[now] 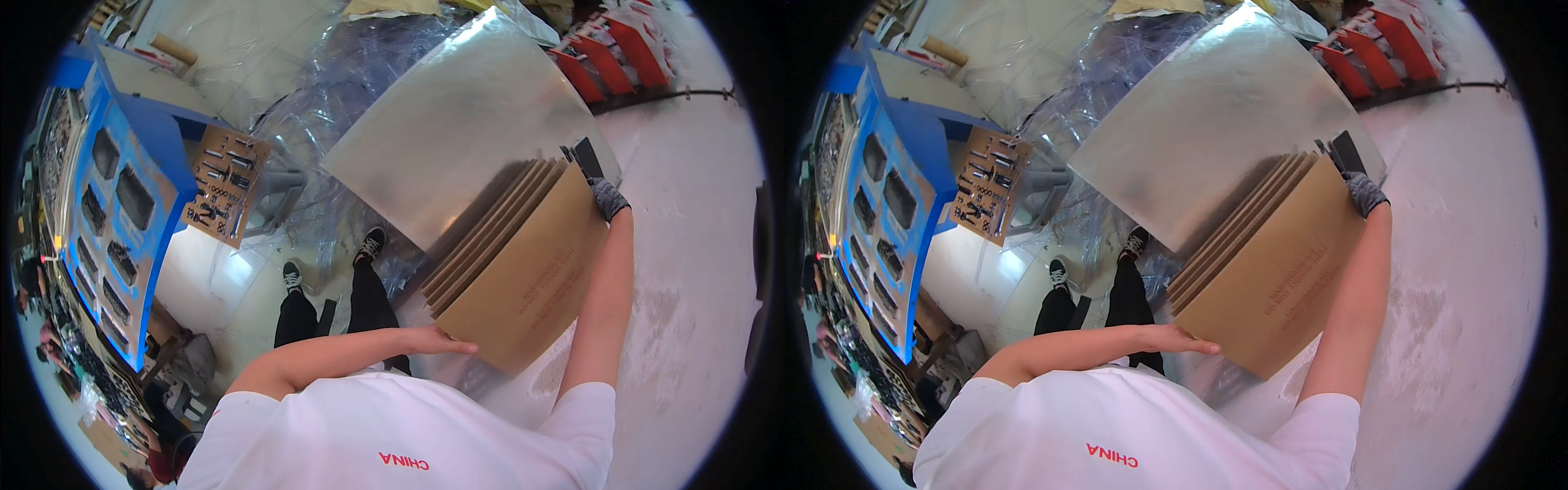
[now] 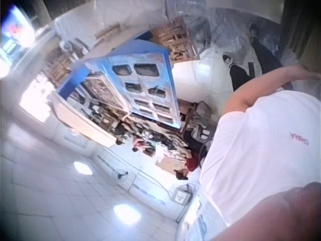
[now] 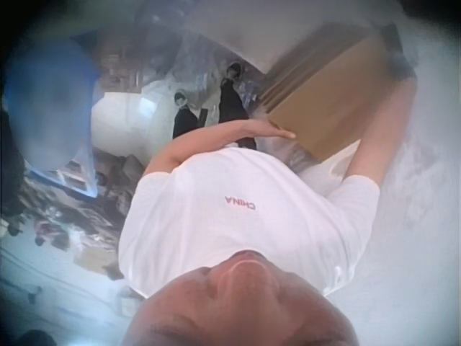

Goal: The person arranges lock cylinders and hardware on a cardboard backing, covers them with a plastic sheet, and places the assembly into a heat-sealing machine. The person then closes the machine, seals the package, removes it, and repeats the process with additional sets of hardware.

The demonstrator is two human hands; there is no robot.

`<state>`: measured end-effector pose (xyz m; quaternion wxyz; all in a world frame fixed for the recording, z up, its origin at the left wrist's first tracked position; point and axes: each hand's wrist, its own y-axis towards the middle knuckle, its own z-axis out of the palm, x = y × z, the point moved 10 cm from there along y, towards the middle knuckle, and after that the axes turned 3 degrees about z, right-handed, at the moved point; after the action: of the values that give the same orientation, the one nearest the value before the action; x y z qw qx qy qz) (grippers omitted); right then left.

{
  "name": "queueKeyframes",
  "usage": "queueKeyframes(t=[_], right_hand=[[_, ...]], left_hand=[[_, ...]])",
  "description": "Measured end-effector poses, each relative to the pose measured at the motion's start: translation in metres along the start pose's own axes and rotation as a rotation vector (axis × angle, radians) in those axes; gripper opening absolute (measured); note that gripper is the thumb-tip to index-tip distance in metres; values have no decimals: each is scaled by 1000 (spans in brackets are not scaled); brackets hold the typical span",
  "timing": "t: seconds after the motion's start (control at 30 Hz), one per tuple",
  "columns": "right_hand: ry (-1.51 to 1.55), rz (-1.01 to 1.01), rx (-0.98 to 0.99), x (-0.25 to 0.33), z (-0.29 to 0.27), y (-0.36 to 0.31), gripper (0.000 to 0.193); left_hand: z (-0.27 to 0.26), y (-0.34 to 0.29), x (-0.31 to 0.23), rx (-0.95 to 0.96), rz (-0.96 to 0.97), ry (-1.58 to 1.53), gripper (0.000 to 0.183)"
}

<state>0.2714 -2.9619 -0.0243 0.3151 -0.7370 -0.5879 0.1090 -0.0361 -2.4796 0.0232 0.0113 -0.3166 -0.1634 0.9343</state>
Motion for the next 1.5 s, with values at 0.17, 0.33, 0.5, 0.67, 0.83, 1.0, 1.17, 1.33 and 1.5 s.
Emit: queueKeyframes(t=[0.17, 0.33, 0.5, 0.67, 0.83, 1.0, 1.17, 1.33, 1.5], right_hand=[[-54, -98, -353, 65, -41, -26, 43], [750, -166, -881, 156, -58, -114, 58], [547, -149, -474, 437, 101, -155, 59], [724, -688, -212, 804, 359, -319, 48], [376, -1055, -97, 1044, 461, -495, 31], [920, -980, 299, 1202, 479, -533, 20], [929, -809, 183, 1296, 465, -477, 23], [1180, -574, 44, 1323, 481, -386, 10], [1182, -751, -36, 1347, 491, -379, 18]], left_hand=[[-32, -13, 6, -162, 16, 446, 87], [-134, -119, 30, -601, -26, 731, 65], [-209, -340, 76, -1207, -3, 632, 41], [-193, -583, 189, -1615, 121, 506, 33], [-145, -798, 372, -1840, 269, -222, 29], [-48, -992, 437, -2647, 403, 361, 26], [-99, -1039, 479, -2100, 974, -561, 24], [-142, -1124, 387, -2384, 602, 138, 23], [-236, -1226, 321, -2166, 620, 51, 26]])
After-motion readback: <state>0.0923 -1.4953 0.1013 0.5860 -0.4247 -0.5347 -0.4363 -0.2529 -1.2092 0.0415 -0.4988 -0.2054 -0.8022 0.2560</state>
